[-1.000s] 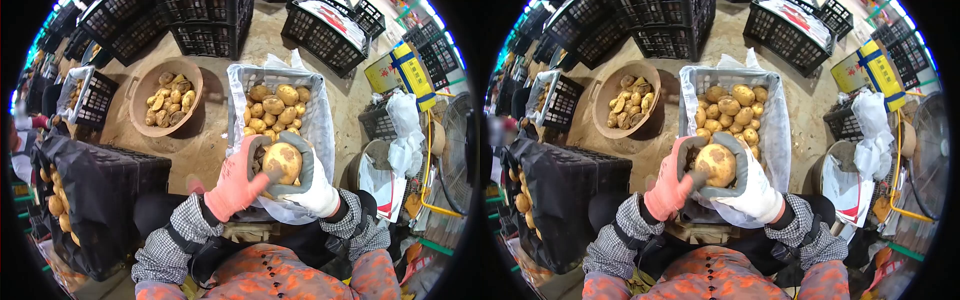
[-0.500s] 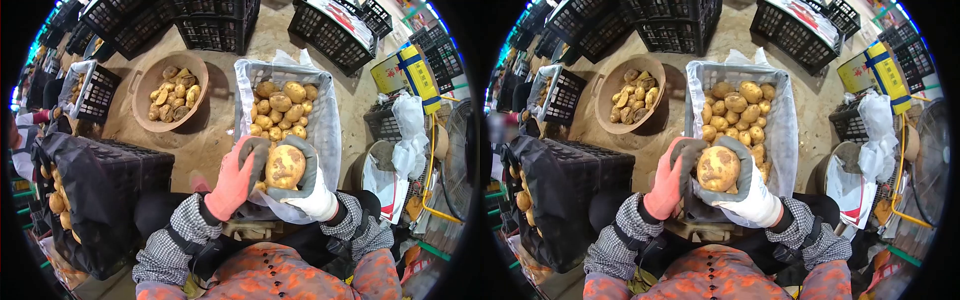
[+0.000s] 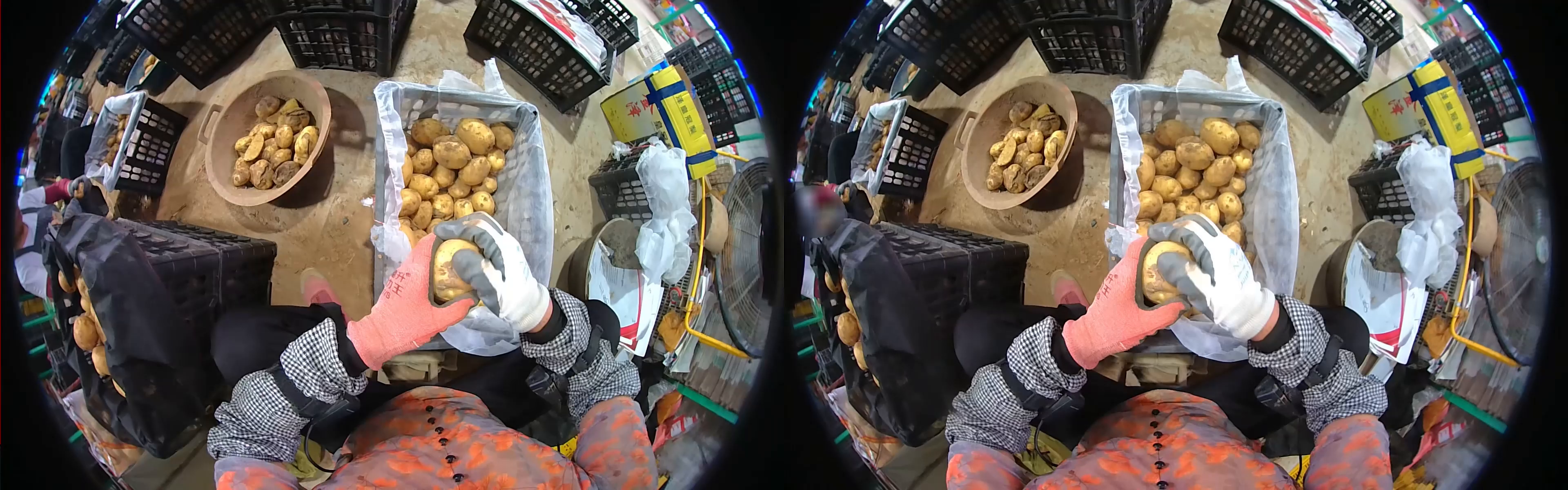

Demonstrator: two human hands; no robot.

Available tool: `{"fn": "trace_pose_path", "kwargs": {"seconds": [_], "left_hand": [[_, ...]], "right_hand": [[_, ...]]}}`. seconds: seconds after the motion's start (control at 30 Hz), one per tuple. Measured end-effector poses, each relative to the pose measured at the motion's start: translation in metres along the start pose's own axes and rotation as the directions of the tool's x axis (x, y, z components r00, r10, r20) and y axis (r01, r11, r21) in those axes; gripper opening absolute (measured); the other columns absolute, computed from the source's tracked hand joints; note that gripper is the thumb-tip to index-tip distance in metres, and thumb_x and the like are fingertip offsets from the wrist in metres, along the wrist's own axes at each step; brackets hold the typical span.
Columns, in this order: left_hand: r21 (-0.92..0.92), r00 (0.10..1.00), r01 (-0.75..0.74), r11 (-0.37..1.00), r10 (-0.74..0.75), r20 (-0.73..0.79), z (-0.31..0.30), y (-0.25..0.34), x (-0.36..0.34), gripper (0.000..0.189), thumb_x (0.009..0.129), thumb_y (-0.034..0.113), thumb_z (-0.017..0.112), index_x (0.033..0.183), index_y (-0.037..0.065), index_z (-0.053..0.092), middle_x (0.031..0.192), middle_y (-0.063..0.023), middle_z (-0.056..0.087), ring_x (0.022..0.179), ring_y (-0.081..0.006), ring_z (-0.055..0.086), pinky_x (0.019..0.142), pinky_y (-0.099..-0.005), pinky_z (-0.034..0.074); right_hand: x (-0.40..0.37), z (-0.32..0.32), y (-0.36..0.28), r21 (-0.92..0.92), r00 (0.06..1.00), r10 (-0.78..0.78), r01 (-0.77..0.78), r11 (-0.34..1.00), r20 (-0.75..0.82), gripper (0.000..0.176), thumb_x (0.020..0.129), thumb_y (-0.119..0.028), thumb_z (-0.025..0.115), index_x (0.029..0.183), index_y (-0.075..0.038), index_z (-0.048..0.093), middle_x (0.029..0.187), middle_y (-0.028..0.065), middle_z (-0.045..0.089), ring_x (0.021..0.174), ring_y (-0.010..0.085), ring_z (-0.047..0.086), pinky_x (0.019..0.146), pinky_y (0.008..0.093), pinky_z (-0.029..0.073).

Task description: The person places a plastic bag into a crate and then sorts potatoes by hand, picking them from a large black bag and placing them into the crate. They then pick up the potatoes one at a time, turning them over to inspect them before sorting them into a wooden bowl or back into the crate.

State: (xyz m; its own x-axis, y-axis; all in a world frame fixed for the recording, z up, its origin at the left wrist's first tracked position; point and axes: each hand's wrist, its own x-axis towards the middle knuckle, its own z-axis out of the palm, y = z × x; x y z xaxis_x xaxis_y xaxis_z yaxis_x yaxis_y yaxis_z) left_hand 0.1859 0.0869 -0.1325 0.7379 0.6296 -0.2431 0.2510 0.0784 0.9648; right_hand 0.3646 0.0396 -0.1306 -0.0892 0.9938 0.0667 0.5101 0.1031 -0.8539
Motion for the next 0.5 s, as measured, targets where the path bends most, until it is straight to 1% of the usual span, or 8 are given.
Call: {"fn": "trace_pose_path", "kwargs": {"seconds": [0.07, 0.17, 0.2, 0.23, 0.3, 0.37, 0.43, 0.5], "left_hand": [[0.009, 1.0, -0.009, 1.0, 0.009, 0.022, -0.001, 0.001, -0.008, 0.079, 0.075, 0.021, 0.075, 0.139, -0.001, 0.033, 0.127, -0.0217, 0.048, 0.121, -0.036, 0.048, 0.102, -0.0392, 0.04], [-0.022, 0.999, -0.004, 1.0, 0.005, 0.036, -0.003, 0.001, -0.01, 0.08, 0.075, 0.024, 0.075, 0.138, 0.0, 0.033, 0.126, -0.0218, 0.049, 0.121, -0.0359, 0.048, 0.101, -0.0395, 0.041], [-0.072, 0.999, 0.024, 0.997, -0.021, 0.039, -0.005, 0.0, -0.009, 0.081, 0.075, 0.027, 0.075, 0.138, 0.0, 0.034, 0.125, -0.0221, 0.049, 0.12, -0.0364, 0.049, 0.1, -0.04, 0.042], [-0.065, 0.999, 0.023, 0.998, -0.021, 0.026, -0.007, -0.001, -0.008, 0.081, 0.075, 0.027, 0.075, 0.138, 0.0, 0.034, 0.125, -0.0221, 0.049, 0.12, -0.0364, 0.049, 0.1, -0.04, 0.042], [0.265, 0.988, -0.107, 0.958, 0.132, -0.077, -0.009, -0.002, -0.004, 0.082, 0.074, 0.031, 0.076, 0.138, 0.001, 0.034, 0.122, -0.0223, 0.05, 0.117, -0.0373, 0.05, 0.098, -0.0416, 0.043], [0.295, 0.977, -0.134, 0.946, 0.176, -0.121, -0.007, -0.004, 0.005, 0.079, 0.073, 0.033, 0.076, 0.134, 0.001, 0.037, 0.12, -0.0216, 0.051, 0.113, -0.0387, 0.052, 0.094, -0.0434, 0.045], [0.431, 0.988, -0.085, 0.898, 0.131, -0.077, -0.007, -0.005, 0.005, 0.076, 0.072, 0.034, 0.077, 0.129, 0.002, 0.04, 0.12, -0.0199, 0.052, 0.111, -0.0378, 0.054, 0.091, -0.0433, 0.047], [0.409, 0.992, -0.082, 0.909, 0.112, -0.051, -0.007, -0.002, 0.003, 0.073, 0.07, 0.035, 0.077, 0.126, 0.002, 0.042, 0.119, -0.0189, 0.053, 0.11, -0.0367, 0.056, 0.088, -0.0433, 0.048]], "right_hand": [[-0.008, 0.004, 0.007, 0.391, 0.989, 0.15, -0.145, 0.909, 0.017, 0.039, 0.087, -0.026, 0.062, 0.117, -0.001, 0.058, 0.104, 0.0169, 0.06, 0.092, 0.0359, 0.059, 0.083, 0.0393, 0.048], [-0.006, 0.006, 0.002, 0.287, 0.992, 0.07, -0.038, 0.957, -0.103, 0.028, 0.091, -0.023, 0.057, 0.108, 0.0, 0.061, 0.099, 0.0142, 0.062, 0.088, 0.0285, 0.061, 0.079, 0.0355, 0.049], [0.001, -0.004, 0.001, 0.141, 0.999, 0.048, -0.045, 0.989, -0.019, 0.031, 0.091, -0.022, 0.058, 0.113, 0.001, 0.058, 0.1, 0.0127, 0.062, 0.088, 0.0243, 0.061, 0.078, 0.0337, 0.05], [0.003, -0.001, -0.006, 0.603, 0.92, 0.39, -0.333, 0.725, 0.039, 0.043, 0.09, -0.023, 0.06, 0.125, 0.001, 0.051, 0.109, 0.0155, 0.061, 0.092, 0.0244, 0.062, 0.081, 0.0336, 0.05], [0.006, -0.002, -0.006, 0.525, 0.951, 0.301, -0.288, 0.801, 0.063, 0.058, 0.088, -0.025, 0.064, 0.135, 0.001, 0.043, 0.119, 0.0193, 0.058, 0.099, 0.0305, 0.062, 0.088, 0.0339, 0.048], [0.006, 0.001, -0.023, 0.033, 0.998, 0.034, -0.035, 0.999, 0.047, 0.061, 0.089, -0.027, 0.063, 0.138, 0.0, 0.041, 0.126, 0.0206, 0.056, 0.106, 0.0318, 0.06, 0.091, 0.0339, 0.047], [0.0, 0.004, -0.021, 0.032, 0.996, 0.079, -0.08, 0.996, 0.039, 0.06, 0.089, -0.028, 0.063, 0.137, 0.001, 0.042, 0.124, 0.0217, 0.057, 0.107, 0.034, 0.06, 0.091, 0.0358, 0.047], [-0.003, 0.004, -0.011, 0.141, 0.972, 0.214, -0.227, 0.964, 0.101, 0.05, 0.092, -0.027, 0.059, 0.132, 0.0, 0.049, 0.114, 0.021, 0.062, 0.101, 0.0331, 0.062, 0.088, 0.0357, 0.049]]}}
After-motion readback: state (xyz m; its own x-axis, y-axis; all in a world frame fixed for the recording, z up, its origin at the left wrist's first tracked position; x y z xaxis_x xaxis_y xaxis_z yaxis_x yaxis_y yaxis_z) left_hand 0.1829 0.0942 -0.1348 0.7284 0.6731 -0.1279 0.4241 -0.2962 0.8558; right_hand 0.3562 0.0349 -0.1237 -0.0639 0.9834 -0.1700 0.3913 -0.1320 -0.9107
